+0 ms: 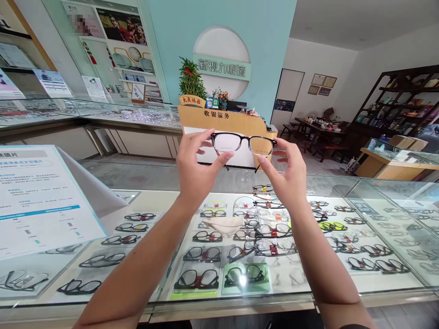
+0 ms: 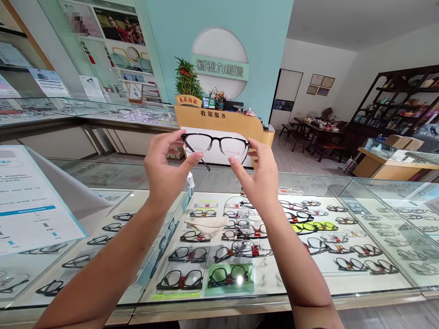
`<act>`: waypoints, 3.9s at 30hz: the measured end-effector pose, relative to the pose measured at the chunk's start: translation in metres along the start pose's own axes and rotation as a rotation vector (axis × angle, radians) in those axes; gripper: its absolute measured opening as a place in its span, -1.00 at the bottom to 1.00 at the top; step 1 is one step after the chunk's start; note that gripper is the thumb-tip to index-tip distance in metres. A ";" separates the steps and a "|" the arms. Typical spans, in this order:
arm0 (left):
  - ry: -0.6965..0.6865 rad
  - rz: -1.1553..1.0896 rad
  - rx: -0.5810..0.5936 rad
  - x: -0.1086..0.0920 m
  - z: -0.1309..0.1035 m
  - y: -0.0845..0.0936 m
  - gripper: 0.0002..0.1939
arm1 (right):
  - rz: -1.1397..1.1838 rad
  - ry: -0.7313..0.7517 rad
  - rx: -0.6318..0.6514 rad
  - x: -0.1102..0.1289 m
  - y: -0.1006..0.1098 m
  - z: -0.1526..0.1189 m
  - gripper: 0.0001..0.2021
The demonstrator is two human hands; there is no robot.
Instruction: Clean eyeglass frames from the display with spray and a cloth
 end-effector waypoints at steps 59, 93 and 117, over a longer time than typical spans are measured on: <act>-0.075 -0.029 -0.144 -0.011 -0.011 0.009 -0.43 | -0.047 -0.162 0.054 -0.015 -0.017 -0.006 -0.63; 0.221 -0.218 0.052 0.028 -0.009 -0.015 -0.51 | -0.073 0.033 -0.152 0.003 0.006 -0.005 -0.54; 0.255 -0.249 0.085 0.032 -0.010 -0.022 -0.51 | -0.082 0.055 -0.179 0.011 0.011 -0.004 -0.54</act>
Point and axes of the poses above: each hand's wrist, its own z-axis towards the middle knuckle, its own y-axis out of the back of the hand, x = y × z, the point moved 10 cm from there along z, towards the middle knuckle, and after that the axes turned 1 degree about -y, right-handed, at the moved point
